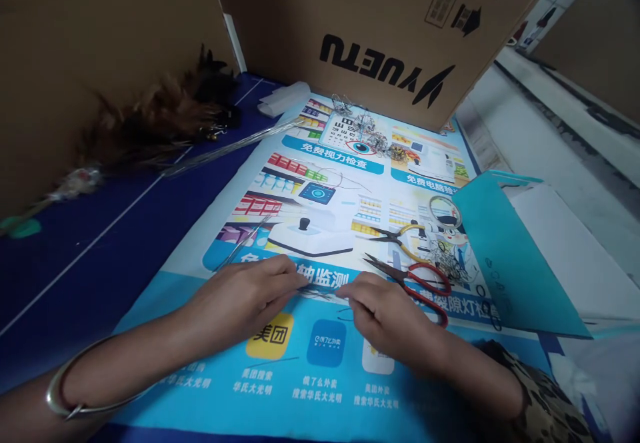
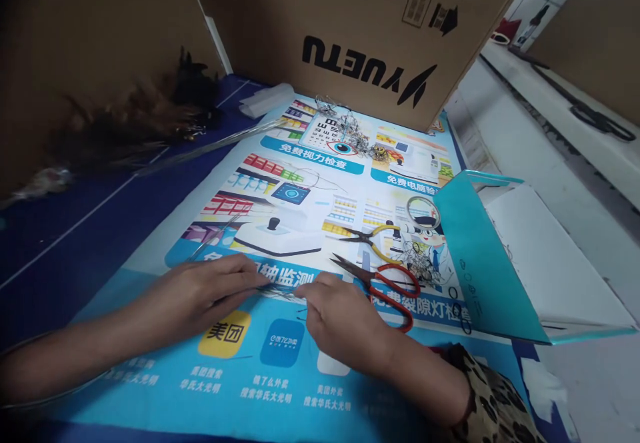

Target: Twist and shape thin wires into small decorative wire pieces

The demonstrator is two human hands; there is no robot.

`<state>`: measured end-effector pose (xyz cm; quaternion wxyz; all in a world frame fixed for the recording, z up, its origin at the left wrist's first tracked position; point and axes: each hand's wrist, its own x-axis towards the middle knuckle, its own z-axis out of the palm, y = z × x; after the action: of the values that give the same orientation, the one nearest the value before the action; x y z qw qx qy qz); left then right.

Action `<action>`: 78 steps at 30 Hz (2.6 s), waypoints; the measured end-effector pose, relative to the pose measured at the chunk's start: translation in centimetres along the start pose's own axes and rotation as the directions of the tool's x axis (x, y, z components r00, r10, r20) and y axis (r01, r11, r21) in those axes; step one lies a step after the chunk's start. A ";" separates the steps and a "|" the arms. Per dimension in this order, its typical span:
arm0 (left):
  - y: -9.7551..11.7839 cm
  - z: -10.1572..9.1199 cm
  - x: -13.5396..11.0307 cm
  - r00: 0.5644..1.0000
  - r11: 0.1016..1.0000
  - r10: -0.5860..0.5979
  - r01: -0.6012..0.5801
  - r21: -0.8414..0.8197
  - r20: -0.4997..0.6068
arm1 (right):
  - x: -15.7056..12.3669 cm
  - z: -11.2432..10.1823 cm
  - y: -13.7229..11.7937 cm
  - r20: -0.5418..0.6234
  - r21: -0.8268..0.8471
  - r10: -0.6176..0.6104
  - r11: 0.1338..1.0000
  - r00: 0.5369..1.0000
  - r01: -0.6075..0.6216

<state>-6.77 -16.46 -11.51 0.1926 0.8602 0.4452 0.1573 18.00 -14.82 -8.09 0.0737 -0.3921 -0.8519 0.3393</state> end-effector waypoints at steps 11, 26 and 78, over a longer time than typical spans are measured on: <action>-0.5 -0.4 0.2 0.989 0.993 -0.065 0.052 -0.102 -0.131 | 0.0 -0.2 -0.3 -0.029 -0.104 0.059 0.993 0.998 -0.062; 0.3 -0.6 0.4 0.997 0.998 0.055 -0.056 -0.016 -0.056 | -0.2 -0.5 -0.9 -0.008 -0.216 0.058 0.975 0.998 -0.059; 1.0 0.3 -0.2 0.974 0.994 0.081 -0.095 -0.059 -0.210 | 0.0 -1.3 -0.7 -0.313 0.384 -0.027 0.911 0.949 0.152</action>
<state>-6.05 -17.16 -11.29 0.1675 0.8509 0.4186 0.2698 18.03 -14.44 -6.65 0.2975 -0.3756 -0.7595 0.4399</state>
